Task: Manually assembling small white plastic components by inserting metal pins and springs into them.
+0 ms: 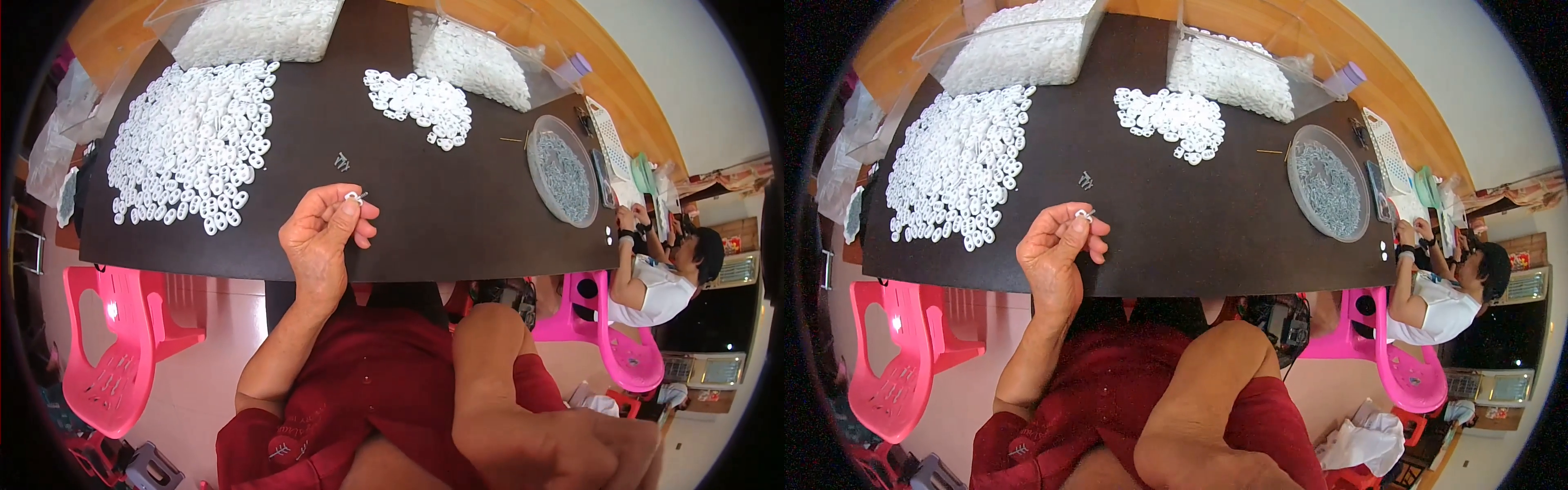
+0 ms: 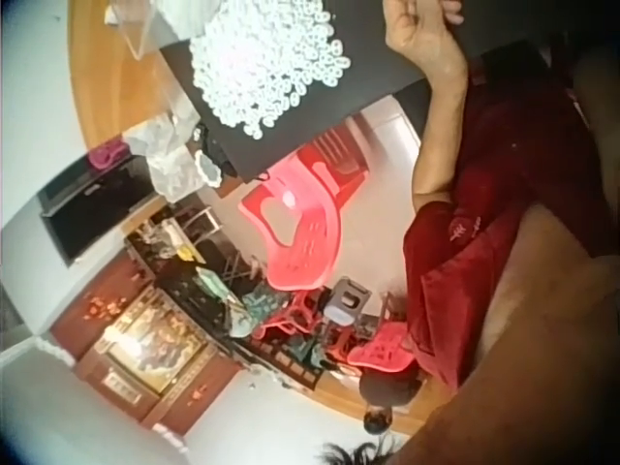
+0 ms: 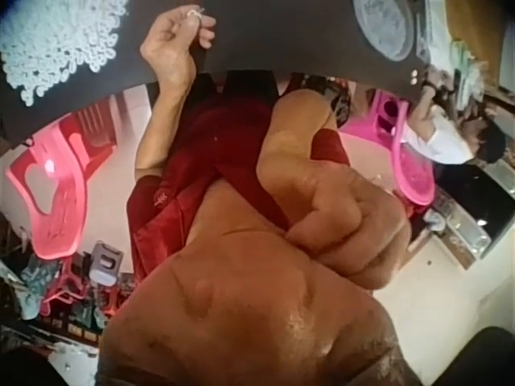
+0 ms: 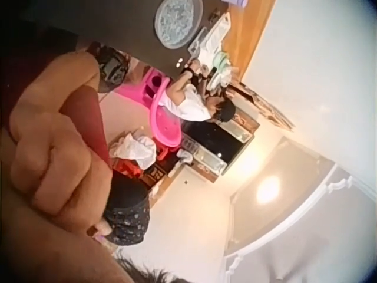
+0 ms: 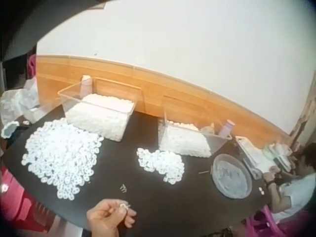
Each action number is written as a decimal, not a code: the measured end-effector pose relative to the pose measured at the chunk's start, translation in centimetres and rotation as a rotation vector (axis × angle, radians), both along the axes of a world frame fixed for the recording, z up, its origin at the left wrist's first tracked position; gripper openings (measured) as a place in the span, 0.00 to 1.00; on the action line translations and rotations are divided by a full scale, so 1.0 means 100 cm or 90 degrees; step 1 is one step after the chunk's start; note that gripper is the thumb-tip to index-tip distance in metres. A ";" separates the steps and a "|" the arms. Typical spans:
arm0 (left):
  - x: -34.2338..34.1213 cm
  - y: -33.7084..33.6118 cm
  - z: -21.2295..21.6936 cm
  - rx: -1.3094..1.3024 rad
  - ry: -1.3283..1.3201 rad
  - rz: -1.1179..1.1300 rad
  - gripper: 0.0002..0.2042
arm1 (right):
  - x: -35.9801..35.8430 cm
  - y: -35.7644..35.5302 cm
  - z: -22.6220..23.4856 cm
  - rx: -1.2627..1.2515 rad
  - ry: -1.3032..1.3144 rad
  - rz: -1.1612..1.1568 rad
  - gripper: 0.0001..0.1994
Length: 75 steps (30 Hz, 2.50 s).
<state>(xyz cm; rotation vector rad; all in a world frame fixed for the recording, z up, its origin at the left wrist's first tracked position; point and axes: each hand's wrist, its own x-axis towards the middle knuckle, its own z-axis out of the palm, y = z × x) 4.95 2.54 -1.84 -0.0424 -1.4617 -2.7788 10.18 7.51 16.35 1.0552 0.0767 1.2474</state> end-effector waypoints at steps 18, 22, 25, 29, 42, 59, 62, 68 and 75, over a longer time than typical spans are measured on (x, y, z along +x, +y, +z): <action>0.002 0.018 -0.006 -0.021 0.001 -0.041 0.07 | -0.059 0.139 -0.115 -1.570 1.776 1.142 0.07; -0.001 0.018 -0.009 -0.016 -0.014 -0.057 0.07 | -0.110 0.194 -0.157 -1.285 1.696 1.261 0.06; -0.001 0.015 -0.011 -0.013 -0.013 -0.060 0.07 | -0.120 0.198 -0.174 -1.259 1.555 1.329 0.06; -0.002 0.015 -0.013 -0.009 -0.007 -0.058 0.07 | -0.125 0.196 -0.183 -1.264 1.471 1.350 0.07; -0.001 0.014 -0.013 -0.012 -0.006 -0.059 0.07 | -0.118 0.190 -0.186 -1.283 1.612 1.290 0.04; 0.001 0.012 -0.007 -0.005 -0.017 -0.050 0.10 | -0.093 0.139 -0.151 -1.300 2.034 -0.252 0.10; 0.001 0.009 -0.002 -0.010 -0.022 -0.034 0.10 | -0.088 0.128 -0.147 -1.312 1.998 -0.301 0.10; 0.003 0.002 0.001 -0.032 -0.003 0.000 0.11 | -0.084 0.116 -0.142 -1.272 1.919 -0.486 0.09; 0.005 -0.007 0.002 -0.026 -0.034 0.014 0.09 | -0.084 0.103 -0.148 -1.288 1.917 -0.529 0.09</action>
